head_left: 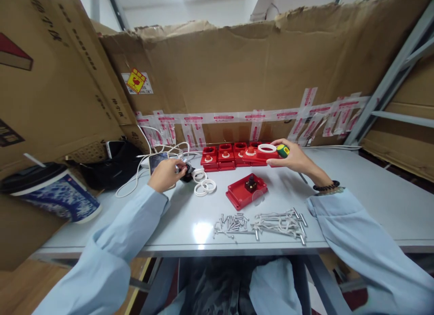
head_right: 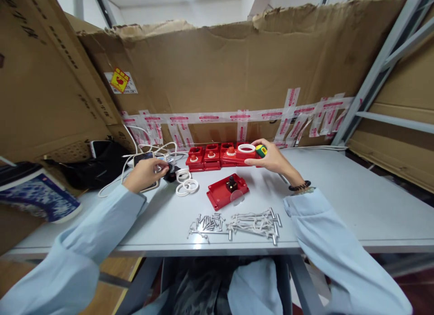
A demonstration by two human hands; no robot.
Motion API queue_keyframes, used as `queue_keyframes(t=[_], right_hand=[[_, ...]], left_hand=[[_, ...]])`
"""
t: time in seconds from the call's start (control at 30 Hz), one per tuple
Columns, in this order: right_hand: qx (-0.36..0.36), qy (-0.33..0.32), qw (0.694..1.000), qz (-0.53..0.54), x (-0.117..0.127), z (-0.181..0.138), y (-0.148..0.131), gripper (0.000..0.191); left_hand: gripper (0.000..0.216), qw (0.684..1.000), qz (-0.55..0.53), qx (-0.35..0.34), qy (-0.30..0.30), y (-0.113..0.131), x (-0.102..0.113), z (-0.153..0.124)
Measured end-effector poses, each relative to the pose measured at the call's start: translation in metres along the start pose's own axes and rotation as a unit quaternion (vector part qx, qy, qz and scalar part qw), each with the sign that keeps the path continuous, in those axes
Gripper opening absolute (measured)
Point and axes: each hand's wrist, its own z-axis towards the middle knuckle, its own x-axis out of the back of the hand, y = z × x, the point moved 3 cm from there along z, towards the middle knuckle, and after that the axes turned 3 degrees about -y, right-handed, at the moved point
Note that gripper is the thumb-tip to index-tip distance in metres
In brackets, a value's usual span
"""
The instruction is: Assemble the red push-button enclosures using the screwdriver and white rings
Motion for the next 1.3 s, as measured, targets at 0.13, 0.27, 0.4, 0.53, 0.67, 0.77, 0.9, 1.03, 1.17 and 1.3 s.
queue_keyframes(t=[0.13,0.27,0.4,0.53,0.67,0.77,0.9,1.03,1.17,1.3], right_hand=[[0.002,-0.001,1.0,0.001,0.0,0.001,0.002,0.058],[0.001,0.002,1.0,-0.01,0.0,0.002,0.004,0.058],[0.005,0.001,1.0,-0.017,-0.001,0.002,0.003,0.057],[0.018,0.011,0.999,-0.028,0.0,0.002,0.003,0.057],[0.025,0.011,0.999,-0.028,0.0,0.003,0.004,0.058],[0.027,0.01,0.999,-0.034,0.001,0.002,0.003,0.059],[0.025,0.008,0.999,-0.04,0.001,0.0,-0.001,0.059],[0.017,0.009,0.999,-0.044,0.001,0.0,-0.003,0.058],[0.014,0.008,0.999,-0.036,0.002,0.001,0.0,0.058],[0.014,0.007,0.999,-0.038,0.001,0.001,0.001,0.059]], left_hand=[[0.03,0.999,0.012,-0.007,0.03,0.004,-0.009,0.011],[0.025,0.982,-0.106,-0.131,0.089,0.057,0.004,-0.003],[0.02,0.928,-0.169,-0.332,-0.009,0.152,0.01,-0.021],[0.029,0.911,-0.042,-0.401,-0.081,0.217,-0.01,-0.019],[0.035,0.927,0.055,-0.362,-0.087,0.229,-0.037,-0.006],[0.018,0.932,0.026,-0.355,-0.07,0.226,-0.044,-0.002],[0.012,0.944,-0.092,-0.311,-0.064,0.218,-0.035,-0.002],[0.013,0.917,-0.279,-0.284,-0.022,0.194,-0.003,-0.001],[0.018,0.944,-0.278,-0.178,0.017,0.122,0.023,0.003],[0.027,0.977,-0.18,-0.061,-0.1,0.041,0.015,0.001]])
